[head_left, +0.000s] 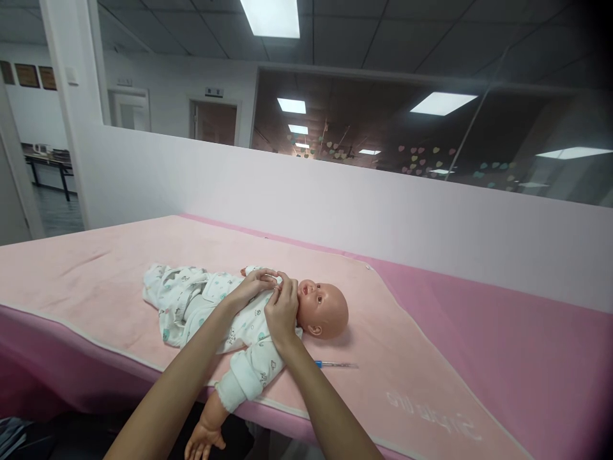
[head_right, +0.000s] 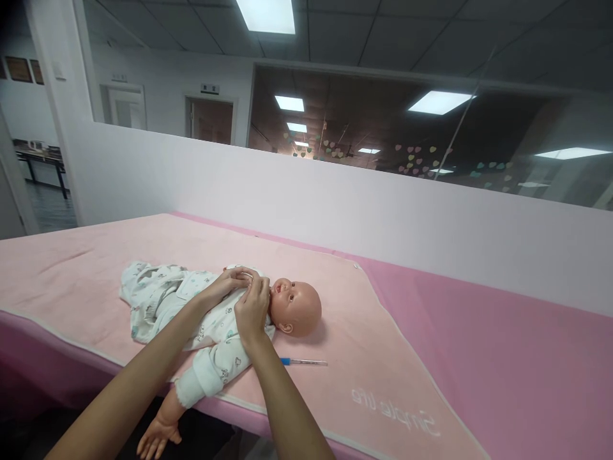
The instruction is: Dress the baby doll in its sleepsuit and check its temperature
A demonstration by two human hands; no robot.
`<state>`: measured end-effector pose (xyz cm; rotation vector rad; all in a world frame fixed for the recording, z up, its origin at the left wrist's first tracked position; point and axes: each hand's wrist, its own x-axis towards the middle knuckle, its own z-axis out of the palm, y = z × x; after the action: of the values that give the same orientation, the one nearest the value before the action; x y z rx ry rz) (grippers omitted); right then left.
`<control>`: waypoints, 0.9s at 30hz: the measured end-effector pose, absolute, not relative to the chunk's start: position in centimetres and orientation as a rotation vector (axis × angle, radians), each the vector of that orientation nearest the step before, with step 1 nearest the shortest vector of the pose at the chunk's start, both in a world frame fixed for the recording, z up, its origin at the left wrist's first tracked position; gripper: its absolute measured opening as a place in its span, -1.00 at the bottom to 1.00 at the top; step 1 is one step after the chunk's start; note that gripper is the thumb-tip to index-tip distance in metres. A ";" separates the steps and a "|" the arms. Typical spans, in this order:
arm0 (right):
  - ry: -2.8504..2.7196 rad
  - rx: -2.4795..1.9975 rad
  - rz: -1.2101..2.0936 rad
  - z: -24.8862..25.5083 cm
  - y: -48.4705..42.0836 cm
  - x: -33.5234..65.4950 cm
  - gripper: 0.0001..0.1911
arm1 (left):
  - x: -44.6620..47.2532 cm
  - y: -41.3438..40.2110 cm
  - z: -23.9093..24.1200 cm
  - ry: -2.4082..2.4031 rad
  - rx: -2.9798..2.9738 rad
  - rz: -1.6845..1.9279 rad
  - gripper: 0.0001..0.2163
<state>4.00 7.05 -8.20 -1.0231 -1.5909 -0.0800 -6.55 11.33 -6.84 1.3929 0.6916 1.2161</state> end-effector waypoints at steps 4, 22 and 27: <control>-1.549 -1.027 -0.015 -8.2 7.2 4.1 -0.61 | -6.8 11.8 -7.2 0.659 1.355 1.195 -0.72; -1.406 -0.832 -0.109 -8.1 6.9 4.0 -0.67 | -10.8 10.9 -5.8 0.634 1.282 1.143 -0.66; -1.409 -0.758 -0.145 -8.2 6.5 3.8 -0.67 | -12.2 10.6 -5.9 0.732 1.550 0.811 -0.58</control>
<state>3.79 6.45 -8.20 -0.7577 -1.4093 -0.1452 -12.23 10.57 -5.86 1.5497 0.7319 0.8106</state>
